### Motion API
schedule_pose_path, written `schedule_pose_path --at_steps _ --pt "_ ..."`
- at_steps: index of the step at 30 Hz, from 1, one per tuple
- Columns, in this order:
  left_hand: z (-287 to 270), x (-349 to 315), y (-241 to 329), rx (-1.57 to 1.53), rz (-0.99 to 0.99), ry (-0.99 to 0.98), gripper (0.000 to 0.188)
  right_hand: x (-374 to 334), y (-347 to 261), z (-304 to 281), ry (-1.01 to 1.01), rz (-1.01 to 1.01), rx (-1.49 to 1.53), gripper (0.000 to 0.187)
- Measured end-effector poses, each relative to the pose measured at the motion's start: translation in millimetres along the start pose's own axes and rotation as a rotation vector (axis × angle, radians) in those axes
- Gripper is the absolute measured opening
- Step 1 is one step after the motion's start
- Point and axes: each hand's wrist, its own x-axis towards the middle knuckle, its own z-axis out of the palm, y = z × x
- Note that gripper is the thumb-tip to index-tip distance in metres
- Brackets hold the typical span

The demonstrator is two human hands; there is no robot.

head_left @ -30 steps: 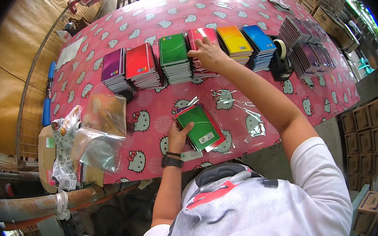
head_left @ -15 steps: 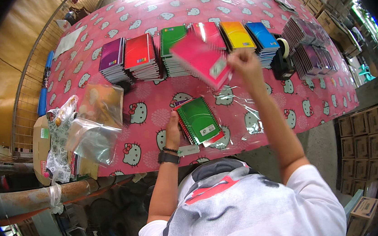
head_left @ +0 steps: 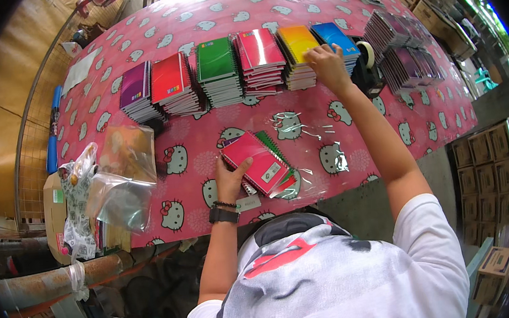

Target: The person repeatedly picks up small spiral-bound notebooks from stacks on a table, places them into clear plastic bags, and seals the bags using a tape dispenser. The person handles notebooks of various colors and places the sealed packages aside.

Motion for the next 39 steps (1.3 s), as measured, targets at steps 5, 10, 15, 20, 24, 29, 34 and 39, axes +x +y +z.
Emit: schedule_pose_path --at_steps 5,10,15,20,24,29,34,39 --pt "-12 -1 -13 -0.234 -0.048 -0.004 0.046 0 -29 -59 0.347 0.060 0.467 0.010" --pt "-4 -5 -7 -0.107 -0.004 0.023 0.046 -34 -84 -85 -0.128 0.582 1.198 0.015" --pt "-5 -3 -8 -0.118 -0.053 0.015 0.045 -62 -125 -30 -0.709 0.104 1.328 0.023" --pt "-18 7 -19 -0.559 -0.206 -0.136 0.034 -56 -175 10 -0.187 -0.150 0.780 0.031" --pt "3 1 -33 0.140 0.034 0.095 0.089 -80 -190 22 -0.035 0.247 0.971 0.038" --pt "8 -3 -13 0.007 -0.101 0.132 0.113 -23 -89 -9 0.412 0.133 0.778 0.036" --pt "3 5 -31 0.146 -0.063 0.134 0.112 -29 62 0 0.180 0.181 -0.137 0.032" --pt "11 -7 -8 0.006 -0.126 0.094 0.112 -36 50 -52 0.257 0.523 0.598 0.019"
